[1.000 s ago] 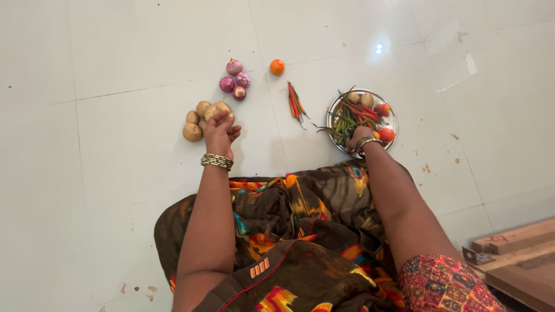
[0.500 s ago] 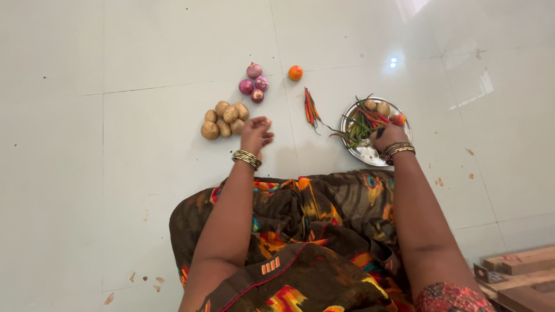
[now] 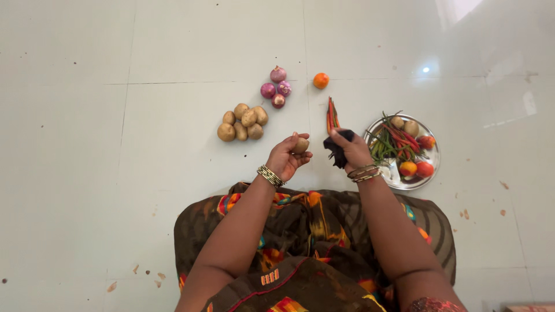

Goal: The person sits on the floor and peels potatoes and green beans using a small knife. They handle the vegetables one at a time, removing the skin and placing the peeled items on a metal tray.

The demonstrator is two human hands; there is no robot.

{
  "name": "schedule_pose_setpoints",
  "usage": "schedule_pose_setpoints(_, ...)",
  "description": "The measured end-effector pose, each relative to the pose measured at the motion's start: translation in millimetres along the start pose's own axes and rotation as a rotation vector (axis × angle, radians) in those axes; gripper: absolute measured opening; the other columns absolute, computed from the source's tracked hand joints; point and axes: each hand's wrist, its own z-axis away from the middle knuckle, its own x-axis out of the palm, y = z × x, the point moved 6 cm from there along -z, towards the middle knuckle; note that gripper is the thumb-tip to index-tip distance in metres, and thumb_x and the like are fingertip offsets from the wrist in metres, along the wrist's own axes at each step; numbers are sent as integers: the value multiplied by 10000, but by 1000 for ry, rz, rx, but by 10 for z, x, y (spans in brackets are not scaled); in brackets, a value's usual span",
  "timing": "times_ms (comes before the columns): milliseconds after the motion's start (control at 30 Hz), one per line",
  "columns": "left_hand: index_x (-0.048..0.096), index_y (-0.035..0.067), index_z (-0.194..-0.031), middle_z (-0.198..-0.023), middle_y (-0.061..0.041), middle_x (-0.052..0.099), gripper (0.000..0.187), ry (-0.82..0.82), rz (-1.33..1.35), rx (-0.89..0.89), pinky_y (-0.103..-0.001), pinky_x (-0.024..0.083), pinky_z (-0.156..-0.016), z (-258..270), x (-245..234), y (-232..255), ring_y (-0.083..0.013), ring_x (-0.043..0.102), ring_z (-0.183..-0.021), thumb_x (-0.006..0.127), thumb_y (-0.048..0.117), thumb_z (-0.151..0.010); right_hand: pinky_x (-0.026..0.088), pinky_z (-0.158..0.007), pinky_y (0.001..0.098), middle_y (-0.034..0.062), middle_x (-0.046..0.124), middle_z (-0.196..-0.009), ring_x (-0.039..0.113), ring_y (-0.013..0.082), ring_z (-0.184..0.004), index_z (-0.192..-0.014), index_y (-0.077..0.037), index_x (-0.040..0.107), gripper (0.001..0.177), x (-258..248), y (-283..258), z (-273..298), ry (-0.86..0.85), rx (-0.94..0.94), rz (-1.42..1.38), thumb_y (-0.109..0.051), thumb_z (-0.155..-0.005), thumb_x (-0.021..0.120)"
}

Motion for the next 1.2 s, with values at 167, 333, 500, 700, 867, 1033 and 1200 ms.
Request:
schedule_pose_setpoints(167, 569, 36, -1324, -1056, -75, 647, 459, 12, 2, -19, -349, 600, -865, 10, 59, -31, -216, 687, -916, 566, 374, -1013, 589, -732, 313, 71, 732, -1008, 728, 160, -870, -1153, -5, 660, 268, -231, 251, -227, 28, -39, -87, -31, -890, 703)
schedule_pose_setpoints(333, 610, 23, -1326, -1022, -68, 660, 464, 43, -46, -8, -339, 572, -811, 57, 39, -79, -175, 659, -862, 613, 384, -1034, 529, -681, 300, 63, 710, -1028, 640, 134, -849, -1199, -62, 692, 243, 67, 160, -52, 15, -231, 169, -6, -963, 676)
schedule_pose_setpoints(500, 607, 40, -1240, -1042, -79, 682, 367, 90, -29, -6, -348, 594, -851, 39, -9, -109, -195, 684, -892, 636, 327, -1014, 553, -820, 339, 122, 690, -1131, 672, 243, -983, -1205, -82, 684, 284, 490, -197, 473, -65, -691, 653, 15, -938, 664)
schedule_pose_setpoints(700, 611, 61, -1208, -1023, -87, 690, 351, 118, -32, 21, -359, 591, -833, 47, -59, -117, -205, 685, -882, 673, 316, -976, 555, -950, 369, 120, 685, -1238, 688, 306, -1129, -1227, -74, 676, 354, 697, -401, 710, -67, -902, 791, 64, -902, 650)
schedule_pose_setpoints(867, 608, 58, -1220, -999, -59, 670, 411, 203, -124, 38, -328, 554, -776, -7, -223, -163, -161, 630, -848, 749, 353, -971, 542, -975, 389, 113, 712, -1217, 677, 317, -1110, -1197, -73, 688, 416, 769, -395, 835, -55, -1041, 846, 103, -828, 609)
schedule_pose_setpoints(1033, 590, 78, -1202, -971, -46, 685, 420, 141, -96, 36, -341, 565, -763, -15, -151, -196, -170, 644, -831, 780, 318, -914, 555, -938, 358, 106, 728, -1142, 693, 284, -1087, -1173, -76, 696, 356, 687, -376, 759, 52, -959, 761, 104, -870, 648)
schedule_pose_setpoints(1200, 567, 150, -1287, -966, -42, 695, 472, 154, -55, 102, -340, 576, -767, 54, -48, -60, -168, 660, -825, 764, 264, -874, 562, -927, 343, 103, 719, -1144, 703, 268, -1088, -1180, -90, 696, 367, 659, -351, 757, 59, -914, 751, 104, -870, 654)
